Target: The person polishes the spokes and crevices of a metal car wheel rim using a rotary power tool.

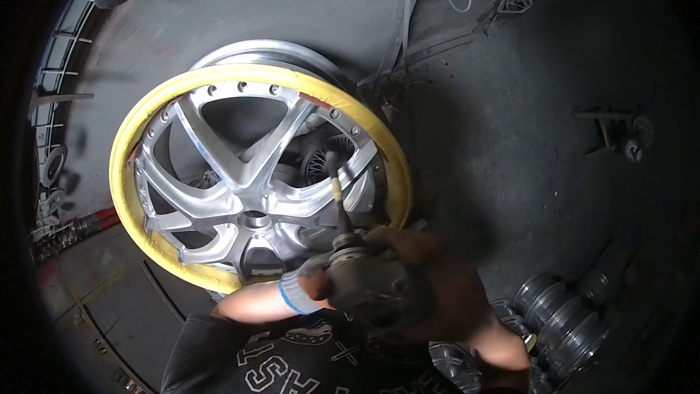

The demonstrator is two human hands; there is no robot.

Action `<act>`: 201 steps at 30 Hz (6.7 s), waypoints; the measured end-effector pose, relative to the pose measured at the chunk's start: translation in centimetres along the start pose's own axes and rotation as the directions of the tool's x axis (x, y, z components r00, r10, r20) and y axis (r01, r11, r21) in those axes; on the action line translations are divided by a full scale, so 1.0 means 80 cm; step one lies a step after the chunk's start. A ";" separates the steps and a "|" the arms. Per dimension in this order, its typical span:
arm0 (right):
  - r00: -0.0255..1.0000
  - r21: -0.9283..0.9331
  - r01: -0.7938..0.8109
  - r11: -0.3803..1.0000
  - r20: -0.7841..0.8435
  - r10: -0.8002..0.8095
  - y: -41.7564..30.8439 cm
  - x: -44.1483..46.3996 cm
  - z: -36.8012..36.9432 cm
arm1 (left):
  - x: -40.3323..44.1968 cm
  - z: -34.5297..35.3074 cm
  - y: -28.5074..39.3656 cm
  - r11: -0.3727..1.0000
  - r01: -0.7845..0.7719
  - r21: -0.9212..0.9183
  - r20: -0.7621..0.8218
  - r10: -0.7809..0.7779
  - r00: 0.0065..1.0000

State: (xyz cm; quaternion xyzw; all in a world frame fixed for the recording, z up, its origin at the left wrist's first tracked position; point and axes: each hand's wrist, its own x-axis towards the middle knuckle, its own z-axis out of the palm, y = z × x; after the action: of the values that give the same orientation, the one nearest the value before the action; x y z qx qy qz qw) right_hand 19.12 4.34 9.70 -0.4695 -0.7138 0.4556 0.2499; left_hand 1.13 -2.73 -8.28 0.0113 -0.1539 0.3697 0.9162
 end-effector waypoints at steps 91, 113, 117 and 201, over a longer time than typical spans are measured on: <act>0.992 0.541 -0.121 0.832 0.090 0.086 0.101 -0.054 -0.027 | 0.117 0.086 -0.057 0.979 -0.040 0.201 -0.628 0.159 0.762; 0.999 0.507 -0.049 0.861 0.004 0.055 0.073 -0.021 -0.048 | 0.150 0.065 -0.040 0.946 -0.294 0.139 -0.369 0.325 0.871; 0.994 0.362 -0.098 0.927 0.082 0.073 0.087 -0.037 -0.050 | 0.142 0.062 -0.044 0.965 -0.207 0.164 -0.366 0.254 0.895; 0.984 0.237 0.175 0.956 -0.013 -0.177 0.088 -0.042 -0.036 | 0.129 0.043 -0.042 0.951 -0.289 -0.110 -0.317 0.242 0.917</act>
State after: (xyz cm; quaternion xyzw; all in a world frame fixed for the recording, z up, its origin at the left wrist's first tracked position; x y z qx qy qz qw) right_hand 25.94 3.54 5.03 -0.3689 -0.6943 0.5155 0.3407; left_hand 9.45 1.33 -1.67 -0.1369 -0.0414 0.4751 0.8682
